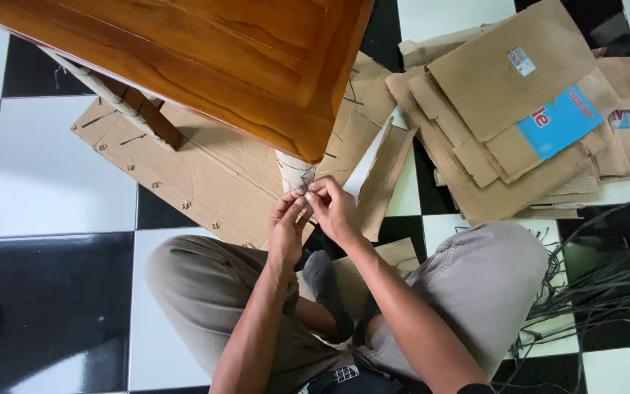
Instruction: The person wraps the legs of a wooden chair with cardboard pieces and secures them by hand using plastic ties.
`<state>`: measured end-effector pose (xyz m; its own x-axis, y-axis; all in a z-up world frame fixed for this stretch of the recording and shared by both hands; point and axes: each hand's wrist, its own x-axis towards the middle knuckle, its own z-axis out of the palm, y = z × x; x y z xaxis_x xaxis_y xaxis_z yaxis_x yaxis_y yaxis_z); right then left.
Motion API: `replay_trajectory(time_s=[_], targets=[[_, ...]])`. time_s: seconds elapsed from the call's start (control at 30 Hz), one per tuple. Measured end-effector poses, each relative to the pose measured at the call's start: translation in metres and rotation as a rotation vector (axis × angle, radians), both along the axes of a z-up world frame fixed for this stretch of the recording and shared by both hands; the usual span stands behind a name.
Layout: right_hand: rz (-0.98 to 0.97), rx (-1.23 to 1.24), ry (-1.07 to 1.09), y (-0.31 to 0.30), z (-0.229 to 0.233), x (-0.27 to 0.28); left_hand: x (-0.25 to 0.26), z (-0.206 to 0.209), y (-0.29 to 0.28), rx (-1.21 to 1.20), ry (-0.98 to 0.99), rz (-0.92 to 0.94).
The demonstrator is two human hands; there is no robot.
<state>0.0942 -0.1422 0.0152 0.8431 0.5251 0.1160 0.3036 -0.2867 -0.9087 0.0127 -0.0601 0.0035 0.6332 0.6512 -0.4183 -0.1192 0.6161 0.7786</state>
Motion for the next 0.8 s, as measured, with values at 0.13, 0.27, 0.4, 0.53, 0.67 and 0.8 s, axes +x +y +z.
replay_trajectory(time_s=[0.13,0.27,0.4,0.53,0.67,0.8], targets=[[0.039,-0.032,-0.189,-0.001,0.007,-0.002,-0.002,-0.006,-0.002,0.070,0.018,-0.008],[0.150,-0.135,-0.392,-0.004,0.004,0.000,-0.005,-0.010,-0.004,0.223,0.060,0.000],[0.209,-0.120,-0.385,-0.008,0.003,0.006,-0.012,-0.024,0.002,0.467,0.179,-0.031],[0.246,-0.091,-0.363,-0.014,0.015,0.009,-0.014,-0.015,0.008,0.895,0.409,-0.063],[0.196,-0.070,-0.330,-0.017,0.017,0.017,-0.012,-0.008,0.014,1.010,0.516,-0.042],[0.136,-0.106,-0.396,-0.018,0.001,0.029,-0.013,-0.012,0.023,1.122,0.519,-0.016]])
